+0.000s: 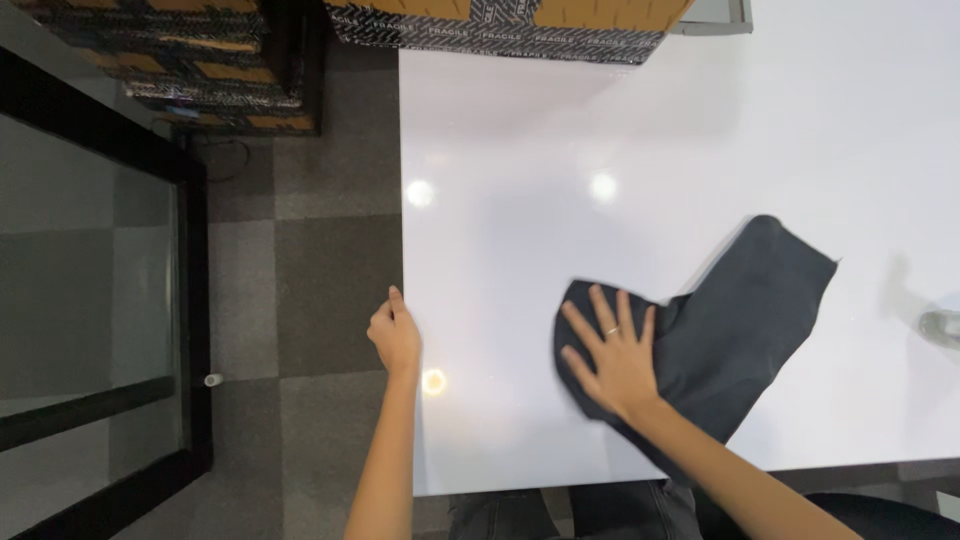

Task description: The person sprays a white desk with a liquid from a spray bottle and wipes the surface with a dark cloth.

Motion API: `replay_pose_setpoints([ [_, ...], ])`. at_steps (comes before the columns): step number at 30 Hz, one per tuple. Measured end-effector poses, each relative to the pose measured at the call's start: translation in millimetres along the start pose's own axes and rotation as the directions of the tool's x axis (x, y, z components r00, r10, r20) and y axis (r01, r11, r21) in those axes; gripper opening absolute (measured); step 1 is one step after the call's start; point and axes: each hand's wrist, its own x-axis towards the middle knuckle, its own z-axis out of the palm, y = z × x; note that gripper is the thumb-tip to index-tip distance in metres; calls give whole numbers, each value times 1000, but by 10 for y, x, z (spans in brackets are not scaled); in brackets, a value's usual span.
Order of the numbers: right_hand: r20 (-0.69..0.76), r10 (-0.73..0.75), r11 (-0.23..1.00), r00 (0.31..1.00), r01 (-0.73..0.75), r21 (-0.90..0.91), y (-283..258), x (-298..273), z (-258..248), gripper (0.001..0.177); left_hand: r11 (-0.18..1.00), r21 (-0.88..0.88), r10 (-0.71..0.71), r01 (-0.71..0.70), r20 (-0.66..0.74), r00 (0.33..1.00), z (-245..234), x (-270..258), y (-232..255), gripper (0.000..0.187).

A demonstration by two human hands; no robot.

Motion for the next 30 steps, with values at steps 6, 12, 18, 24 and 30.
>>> replay_pose_setpoints([
  [6, 23, -161, 986, 987, 160, 44, -543, 141, 24, 65, 999, -29, 24, -26, -66, 997, -48, -91, 106, 43],
  [12, 13, -203, 979, 979, 203, 18, -871, 824, 94, 66, 995, -49, 83, -87, -78, 993, 0, -27, 57, 41],
  [18, -64, -201, 976, 978, 205, 69, -1082, 1618, 221, 65, 981, -175, 74, -86, -73, 995, 93, 88, -123, 41],
  [24, -110, -171, 984, 979, 176, 35, -1212, 1798, 323, 64, 748, -663, 111, -2, 122, 986, 16, 52, -334, 44],
  [30, -53, -295, 949, 954, 299, 97, -1227, 1215, 304, 64, 815, -578, 152, 38, 277, 949, -245, -251, -586, 42],
])
